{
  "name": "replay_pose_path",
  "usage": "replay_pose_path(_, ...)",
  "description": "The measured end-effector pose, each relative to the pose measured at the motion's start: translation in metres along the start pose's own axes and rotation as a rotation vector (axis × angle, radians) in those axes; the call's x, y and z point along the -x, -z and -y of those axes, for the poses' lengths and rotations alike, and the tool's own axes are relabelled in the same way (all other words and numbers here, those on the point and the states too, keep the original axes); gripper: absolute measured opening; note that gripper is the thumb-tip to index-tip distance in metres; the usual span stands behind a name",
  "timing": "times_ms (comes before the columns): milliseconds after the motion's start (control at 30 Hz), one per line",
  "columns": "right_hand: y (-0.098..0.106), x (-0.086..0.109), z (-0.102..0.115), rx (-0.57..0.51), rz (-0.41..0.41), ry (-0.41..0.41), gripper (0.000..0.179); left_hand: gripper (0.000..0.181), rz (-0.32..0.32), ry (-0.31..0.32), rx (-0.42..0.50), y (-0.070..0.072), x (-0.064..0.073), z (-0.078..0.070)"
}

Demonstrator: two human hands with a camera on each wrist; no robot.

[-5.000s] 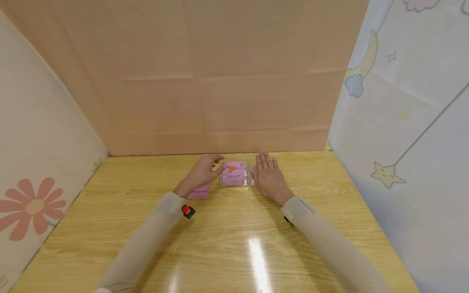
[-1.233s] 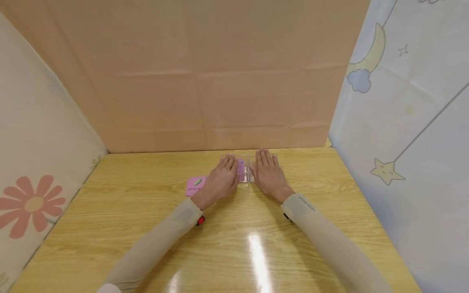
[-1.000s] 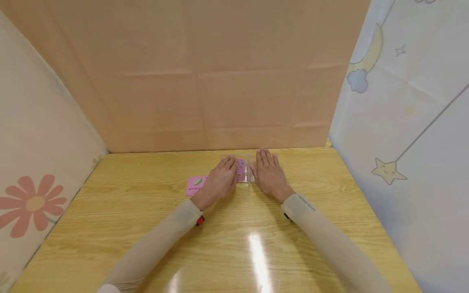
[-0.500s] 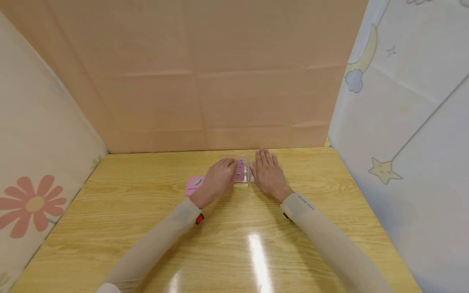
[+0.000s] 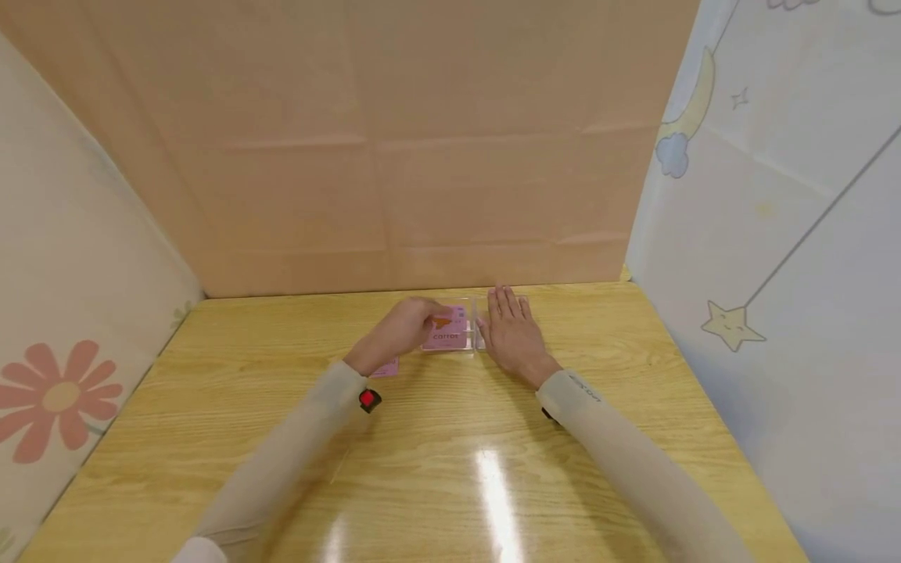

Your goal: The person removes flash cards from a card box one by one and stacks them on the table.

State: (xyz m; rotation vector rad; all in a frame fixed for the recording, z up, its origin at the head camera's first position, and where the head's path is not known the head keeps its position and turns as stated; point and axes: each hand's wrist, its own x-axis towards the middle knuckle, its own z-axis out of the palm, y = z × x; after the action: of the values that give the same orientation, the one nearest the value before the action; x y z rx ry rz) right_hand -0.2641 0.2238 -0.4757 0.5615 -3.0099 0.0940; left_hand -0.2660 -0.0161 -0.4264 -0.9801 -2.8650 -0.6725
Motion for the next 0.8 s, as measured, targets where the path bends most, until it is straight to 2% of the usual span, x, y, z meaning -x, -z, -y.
replay_pose_path(167,0.0,0.0,0.002,-0.001,0.001,0.0,0.071,0.049,0.031,0.038,0.039,0.004,0.001,0.008)
replay_pose_path(333,-0.001,0.001,0.002,0.0,-0.001,0.005,0.071,0.036,-0.002,0.1,0.136,0.0,0.004,0.017)
replay_pose_path(467,-0.001,0.001,0.001,-0.003,0.004,0.002,0.071,0.03,-0.061,0.156,0.236,-0.004,0.008,0.024)
replay_pose_path(600,-0.001,0.001,-0.001,-0.012,0.009,-0.003,0.071,0.027,-0.142,0.175,0.311,-0.01,0.011,0.03)
replay_pose_path(800,0.0,0.003,-0.002,-0.016,0.012,-0.003,0.071,0.018,-0.23,0.223,0.381,-0.018,0.015,0.034)
